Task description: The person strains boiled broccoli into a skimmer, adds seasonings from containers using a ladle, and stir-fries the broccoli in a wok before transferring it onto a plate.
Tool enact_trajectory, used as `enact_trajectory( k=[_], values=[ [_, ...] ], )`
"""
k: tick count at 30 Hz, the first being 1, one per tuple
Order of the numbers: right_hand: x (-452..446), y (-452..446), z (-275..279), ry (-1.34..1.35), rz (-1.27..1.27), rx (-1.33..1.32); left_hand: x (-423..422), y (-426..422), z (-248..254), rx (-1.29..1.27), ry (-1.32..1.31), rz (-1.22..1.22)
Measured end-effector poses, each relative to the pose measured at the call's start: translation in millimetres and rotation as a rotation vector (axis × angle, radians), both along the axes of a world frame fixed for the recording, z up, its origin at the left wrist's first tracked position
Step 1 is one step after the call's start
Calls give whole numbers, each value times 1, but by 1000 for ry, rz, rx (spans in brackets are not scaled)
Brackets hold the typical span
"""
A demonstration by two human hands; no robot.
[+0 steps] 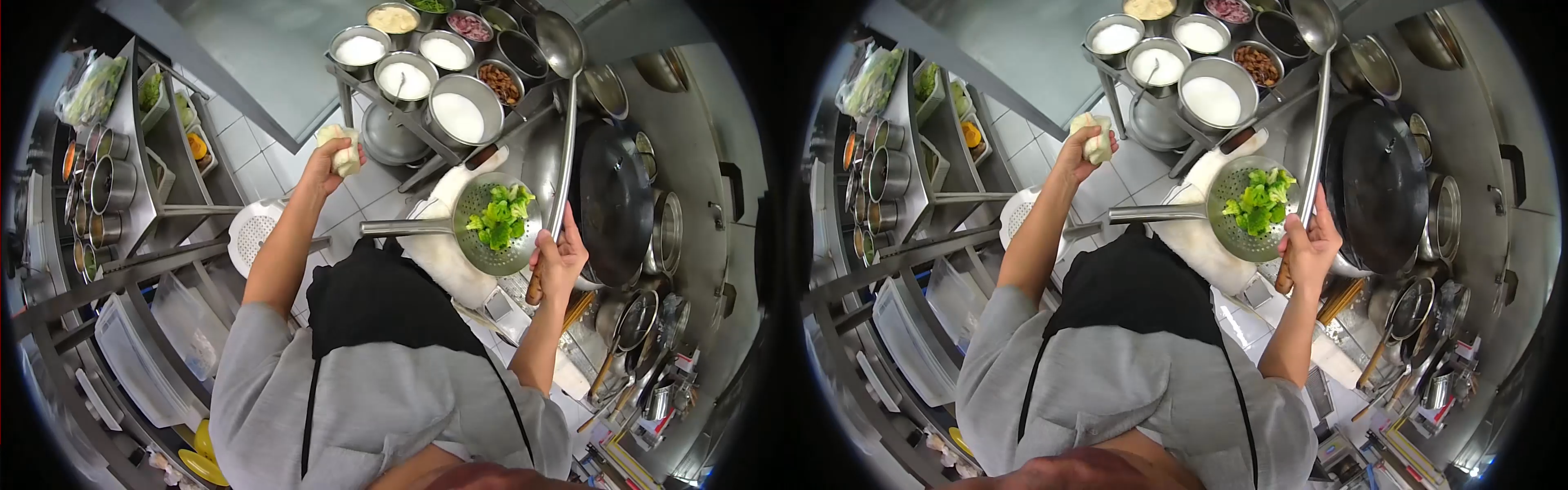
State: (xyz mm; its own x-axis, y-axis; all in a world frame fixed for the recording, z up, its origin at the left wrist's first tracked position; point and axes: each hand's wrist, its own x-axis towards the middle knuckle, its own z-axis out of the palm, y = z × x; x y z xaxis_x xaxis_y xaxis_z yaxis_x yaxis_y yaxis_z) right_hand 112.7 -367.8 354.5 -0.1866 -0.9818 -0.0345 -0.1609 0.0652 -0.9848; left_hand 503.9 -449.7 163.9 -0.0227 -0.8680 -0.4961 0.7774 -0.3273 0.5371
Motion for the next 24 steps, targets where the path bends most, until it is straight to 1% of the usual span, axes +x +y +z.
enact_trajectory(
  k=[2, 3, 5, 6, 7, 10, 11, 13, 14, 16, 18, 20, 21, 22, 23, 24],
  values=[
    [-7, 4, -2, -4, 9, 9, -14, -24, -18, 50, -62, -92],
    [-10, 6, -4, -9, 4, 19, -23, -32, -18, 74, -92, -138],
    [-15, 10, -7, -13, -9, 5, -40, -43, -20, 112, -262, -170],
    [-17, 14, -8, -15, -19, -1, -48, -47, -15, 129, -346, -191],
    [-18, 20, -8, -6, -30, 9, -54, -52, -10, 118, -376, -230],
    [-18, 40, -5, 24, -76, 24, -74, -76, 4, 196, -466, -175],
    [-23, 51, -14, 25, -84, 17, -72, -94, -29, 204, -392, -190],
    [-20, 70, -16, 77, -138, -18, -87, -119, -40, 196, -264, -263],
    [-15, 78, -18, 92, -130, -25, -89, -121, -45, 223, -321, -207],
    [1, 90, -17, 31, -193, -38, -95, -118, -34, 280, -440, -98],
    [5, 104, -21, 32, -207, -41, -107, -108, 5, 310, -628, -1],
    [13, 117, -25, 36, -291, -27, -103, -129, -26, 331, -519, -23],
    [13, 130, -24, 28, -344, 12, -113, -121, -20, 256, -561, -23],
    [23, 134, -25, 7, -333, 49, -103, -113, -14, 196, -615, 39],
    [22, 140, -29, 22, -349, 45, -111, -115, -19, 193, -600, 187],
    [20, 146, -33, 41, -358, 40, -109, -106, -13, 79, -619, 171]
  ],
)
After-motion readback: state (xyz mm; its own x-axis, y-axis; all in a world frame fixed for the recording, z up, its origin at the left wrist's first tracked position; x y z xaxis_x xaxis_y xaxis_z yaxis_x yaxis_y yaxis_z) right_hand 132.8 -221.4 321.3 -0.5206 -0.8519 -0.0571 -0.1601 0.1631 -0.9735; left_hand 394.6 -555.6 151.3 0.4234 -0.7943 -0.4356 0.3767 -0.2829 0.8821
